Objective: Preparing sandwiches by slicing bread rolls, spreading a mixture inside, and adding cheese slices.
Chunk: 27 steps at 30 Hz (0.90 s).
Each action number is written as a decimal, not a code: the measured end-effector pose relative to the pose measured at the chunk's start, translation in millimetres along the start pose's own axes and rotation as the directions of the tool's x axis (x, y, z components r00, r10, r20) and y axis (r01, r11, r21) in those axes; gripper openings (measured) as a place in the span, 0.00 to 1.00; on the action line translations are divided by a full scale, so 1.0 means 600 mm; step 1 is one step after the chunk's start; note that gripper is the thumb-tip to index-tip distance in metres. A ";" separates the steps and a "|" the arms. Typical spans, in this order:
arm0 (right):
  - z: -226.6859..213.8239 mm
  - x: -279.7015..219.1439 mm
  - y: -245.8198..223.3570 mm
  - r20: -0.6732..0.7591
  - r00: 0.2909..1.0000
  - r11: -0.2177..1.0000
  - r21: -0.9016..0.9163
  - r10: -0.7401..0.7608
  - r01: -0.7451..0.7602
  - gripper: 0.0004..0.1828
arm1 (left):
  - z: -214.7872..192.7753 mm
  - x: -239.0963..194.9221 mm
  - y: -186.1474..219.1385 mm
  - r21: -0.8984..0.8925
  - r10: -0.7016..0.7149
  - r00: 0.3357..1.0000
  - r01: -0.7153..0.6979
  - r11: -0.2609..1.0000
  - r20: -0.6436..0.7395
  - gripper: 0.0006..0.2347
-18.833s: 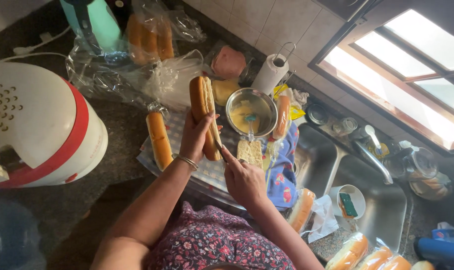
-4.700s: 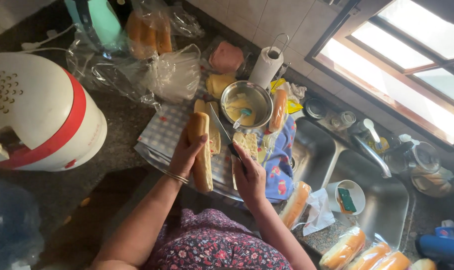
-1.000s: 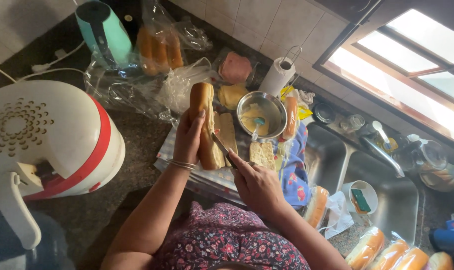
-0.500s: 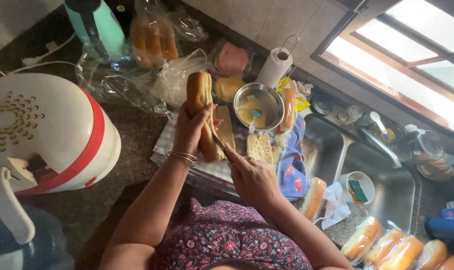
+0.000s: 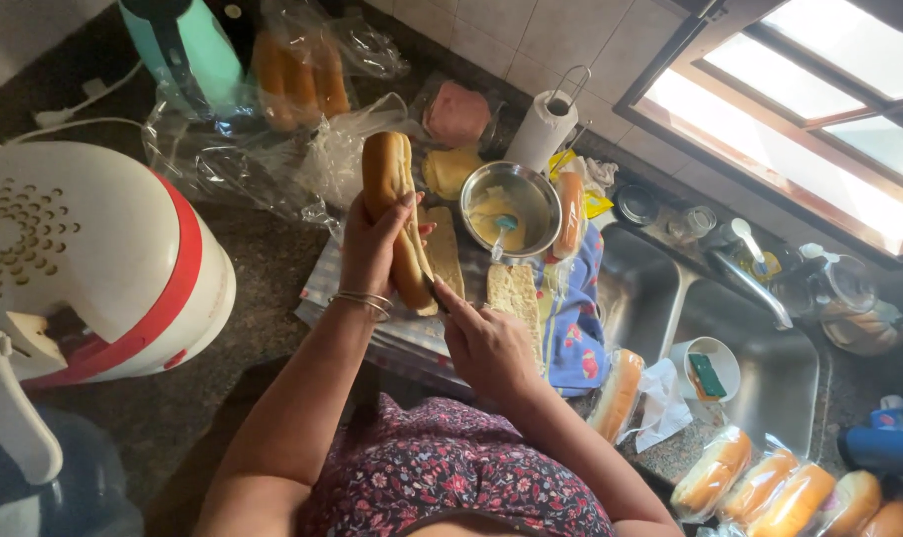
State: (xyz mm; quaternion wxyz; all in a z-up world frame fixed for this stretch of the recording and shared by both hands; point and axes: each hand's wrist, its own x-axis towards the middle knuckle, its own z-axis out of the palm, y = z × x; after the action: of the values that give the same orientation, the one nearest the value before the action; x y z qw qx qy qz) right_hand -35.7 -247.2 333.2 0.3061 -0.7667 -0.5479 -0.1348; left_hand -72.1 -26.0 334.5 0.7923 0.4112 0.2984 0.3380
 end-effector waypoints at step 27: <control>-0.055 0.003 -0.015 0.016 0.995 0.991 -0.088 -0.100 0.101 0.24 | -0.015 0.026 -0.004 -0.187 0.041 0.965 -0.092 0.978 -0.258 0.28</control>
State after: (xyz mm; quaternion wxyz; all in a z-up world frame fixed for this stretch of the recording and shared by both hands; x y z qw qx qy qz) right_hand -39.1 -264.4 362.7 0.2617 -0.7517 -0.5811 -0.1699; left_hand -68.8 -11.0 325.3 0.7728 0.2938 0.3480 0.4421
